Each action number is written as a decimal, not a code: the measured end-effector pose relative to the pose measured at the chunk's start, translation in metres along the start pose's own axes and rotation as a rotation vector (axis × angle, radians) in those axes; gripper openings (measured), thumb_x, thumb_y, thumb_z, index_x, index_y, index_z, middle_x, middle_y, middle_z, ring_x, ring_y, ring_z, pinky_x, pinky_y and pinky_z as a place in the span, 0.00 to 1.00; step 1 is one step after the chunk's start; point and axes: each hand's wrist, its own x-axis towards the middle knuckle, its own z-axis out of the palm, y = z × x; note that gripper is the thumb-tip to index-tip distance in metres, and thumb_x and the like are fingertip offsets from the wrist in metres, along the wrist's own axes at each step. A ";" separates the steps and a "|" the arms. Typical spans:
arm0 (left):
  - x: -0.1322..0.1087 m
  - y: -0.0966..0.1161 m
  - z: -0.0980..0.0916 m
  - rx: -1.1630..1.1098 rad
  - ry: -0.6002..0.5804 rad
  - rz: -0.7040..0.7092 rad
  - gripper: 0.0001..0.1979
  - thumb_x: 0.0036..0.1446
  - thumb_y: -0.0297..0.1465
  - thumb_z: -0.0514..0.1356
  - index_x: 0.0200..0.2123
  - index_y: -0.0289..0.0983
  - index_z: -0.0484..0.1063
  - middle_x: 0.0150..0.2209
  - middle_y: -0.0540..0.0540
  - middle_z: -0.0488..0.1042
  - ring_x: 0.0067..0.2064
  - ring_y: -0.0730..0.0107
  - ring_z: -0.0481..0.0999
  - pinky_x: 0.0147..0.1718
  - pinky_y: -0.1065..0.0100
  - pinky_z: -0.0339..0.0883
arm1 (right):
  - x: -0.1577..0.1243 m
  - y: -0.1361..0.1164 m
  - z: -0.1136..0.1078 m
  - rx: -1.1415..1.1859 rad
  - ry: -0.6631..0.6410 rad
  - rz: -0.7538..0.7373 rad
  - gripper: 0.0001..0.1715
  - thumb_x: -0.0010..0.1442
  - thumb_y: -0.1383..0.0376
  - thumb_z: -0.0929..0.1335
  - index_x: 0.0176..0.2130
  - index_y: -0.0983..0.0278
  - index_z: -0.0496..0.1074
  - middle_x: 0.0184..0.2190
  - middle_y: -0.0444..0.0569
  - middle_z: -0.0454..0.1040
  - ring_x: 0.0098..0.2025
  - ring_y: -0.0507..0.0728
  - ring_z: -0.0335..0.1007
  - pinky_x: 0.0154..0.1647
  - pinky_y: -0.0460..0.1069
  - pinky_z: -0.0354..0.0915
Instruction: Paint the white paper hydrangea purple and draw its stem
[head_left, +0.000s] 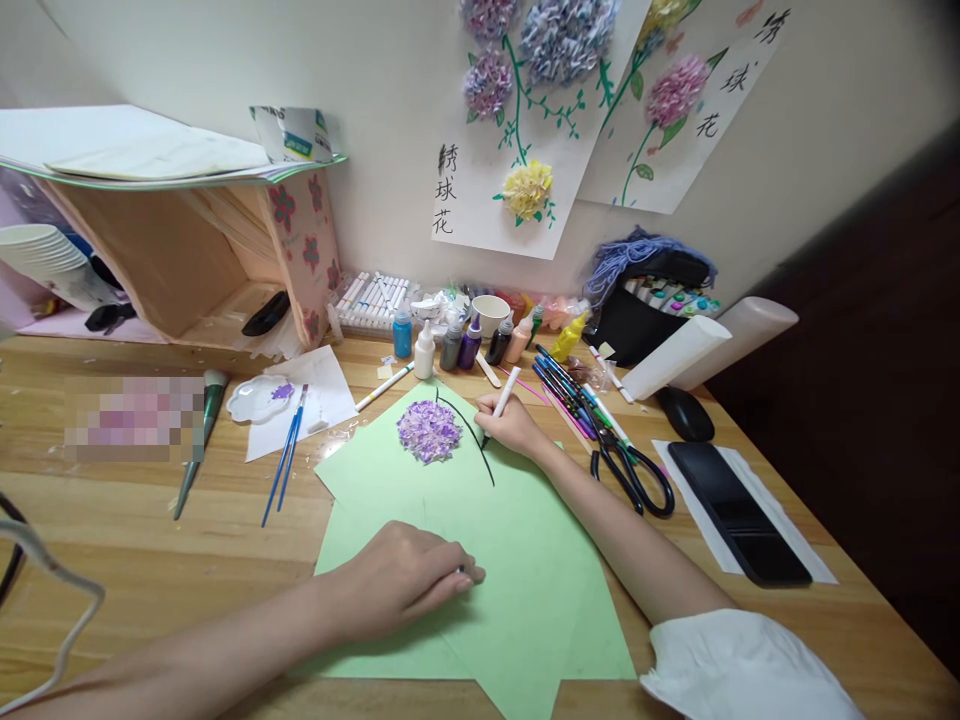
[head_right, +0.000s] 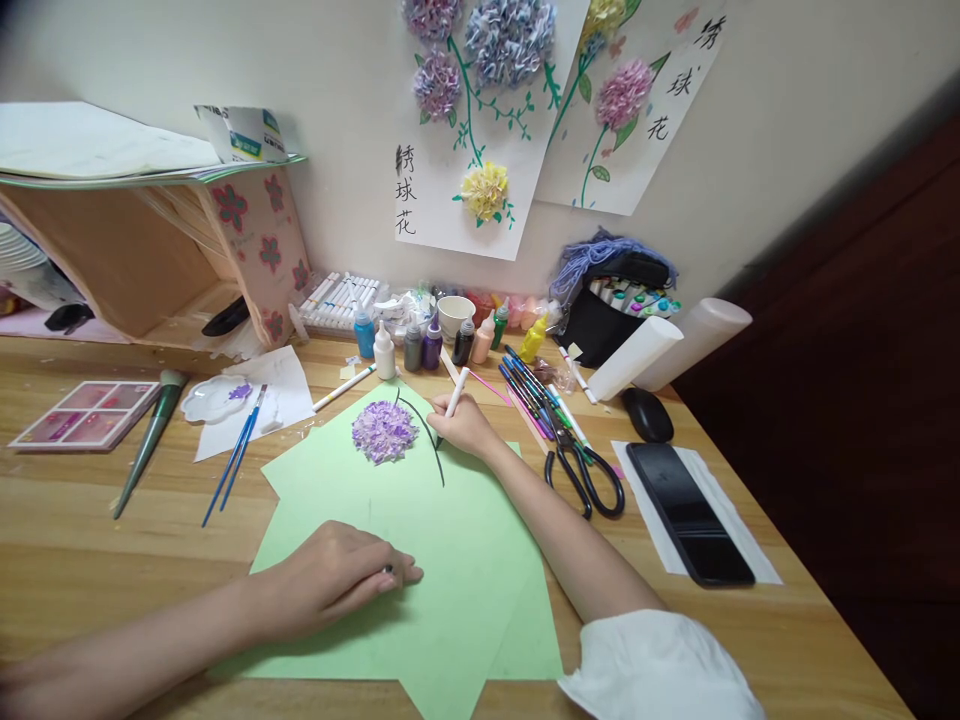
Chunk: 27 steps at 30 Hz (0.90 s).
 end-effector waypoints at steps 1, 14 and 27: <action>0.000 0.000 0.000 0.010 0.004 0.006 0.18 0.72 0.36 0.42 0.42 0.39 0.69 0.35 0.47 0.81 0.36 0.72 0.81 0.38 0.75 0.69 | 0.000 0.000 0.000 0.010 -0.014 0.005 0.17 0.41 0.66 0.63 0.15 0.60 0.46 0.14 0.35 0.44 0.19 0.47 0.40 0.22 0.47 0.40; 0.002 0.018 0.042 0.640 0.130 0.398 0.16 0.70 0.33 0.47 0.36 0.31 0.69 0.49 0.36 0.78 0.50 0.60 0.79 0.36 0.68 0.75 | -0.025 -0.029 -0.048 -0.160 0.064 -0.065 0.14 0.58 0.54 0.67 0.39 0.61 0.71 0.35 0.46 0.75 0.36 0.55 0.71 0.35 0.48 0.64; 0.013 0.036 0.066 0.854 0.180 0.330 0.13 0.69 0.33 0.51 0.36 0.30 0.67 0.46 0.32 0.78 0.46 0.57 0.81 0.29 0.68 0.73 | -0.178 0.002 -0.045 -0.643 -0.044 0.230 0.31 0.63 0.54 0.62 0.61 0.64 0.58 0.68 0.60 0.53 0.70 0.64 0.49 0.67 0.62 0.54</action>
